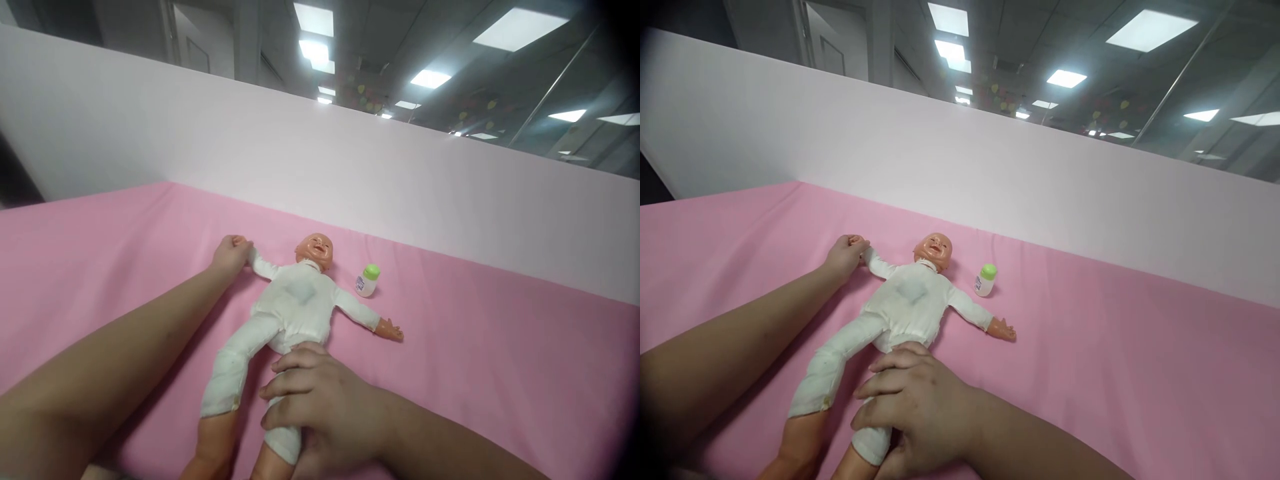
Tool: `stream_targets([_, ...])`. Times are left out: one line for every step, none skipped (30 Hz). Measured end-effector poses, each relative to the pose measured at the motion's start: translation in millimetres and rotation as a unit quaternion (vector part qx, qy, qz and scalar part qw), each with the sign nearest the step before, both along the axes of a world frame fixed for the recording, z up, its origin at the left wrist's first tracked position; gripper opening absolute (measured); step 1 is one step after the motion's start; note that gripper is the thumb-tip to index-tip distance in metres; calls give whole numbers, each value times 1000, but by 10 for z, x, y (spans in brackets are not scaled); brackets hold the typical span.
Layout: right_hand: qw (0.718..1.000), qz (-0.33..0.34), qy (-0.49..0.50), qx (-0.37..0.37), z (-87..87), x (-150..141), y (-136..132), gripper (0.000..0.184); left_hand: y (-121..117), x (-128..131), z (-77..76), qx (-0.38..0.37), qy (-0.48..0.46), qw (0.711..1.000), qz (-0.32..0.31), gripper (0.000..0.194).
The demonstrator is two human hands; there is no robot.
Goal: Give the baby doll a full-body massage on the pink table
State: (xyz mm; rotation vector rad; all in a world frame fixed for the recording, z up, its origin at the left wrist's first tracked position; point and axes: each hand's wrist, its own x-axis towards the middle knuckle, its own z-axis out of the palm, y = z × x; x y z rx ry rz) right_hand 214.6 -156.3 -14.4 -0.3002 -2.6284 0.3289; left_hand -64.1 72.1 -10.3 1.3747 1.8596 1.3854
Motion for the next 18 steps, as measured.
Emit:
stream_targets([1000,1,-8,-3,-16,7,4,41,14,-55,2,-10,17,1000,7,61])
stream_targets([1000,2,-11,-8,-21,13,4,44,21,-106,6,-21,38,999,9,64])
stream_targets([1000,4,-9,-14,-15,16,1,47,22,-150,14,-31,59,998,8,66])
stream_targets([1000,8,1,-23,-1,18,-2,49,15,-184,25,-38,82,996,3,66])
stream_targets([999,14,18,-35,21,20,-4,51,1,-203,40,-43,107,993,-4,65])
stream_targets([998,19,42,-53,47,24,-1,53,-23,-205,59,-44,132,990,-9,63])
stream_targets([994,19,74,-75,76,31,6,52,-59,-187,84,-41,156,987,-13,61])
stream_targets([989,11,112,-99,104,43,22,50,-106,-148,113,-33,178,983,-14,59])
stream_targets([981,-8,151,-122,130,62,45,46,-164,-90,146,-19,200,980,-17,57])
stream_targets([971,-41,187,-140,149,86,79,41,-233,-14,182,0,222,975,-24,54])
stream_targets([959,-90,219,-154,161,117,121,33,-309,75,218,20,243,969,-37,50])
stream_targets([944,-153,242,-164,164,151,172,26,-389,173,253,45,274,959,-60,46])
stream_targets([927,-221,246,-177,158,189,228,20,-470,275,284,55,298,949,-90,42])
stream_targets([909,-286,235,-194,145,227,286,17,-546,374,308,58,319,939,-118,38])
stream_targets([891,-341,213,-211,125,263,344,17,-614,465,322,54,344,925,-150,37])
stream_targets([877,-384,185,-222,101,295,397,20,-671,546,328,42,366,911,-185,39])
stream_targets([868,-414,157,-223,75,322,443,25,-717,614,324,30,380,901,-207,43])
stream_targets([864,-434,133,-215,49,341,479,34,-752,670,314,18,387,895,-222,46])
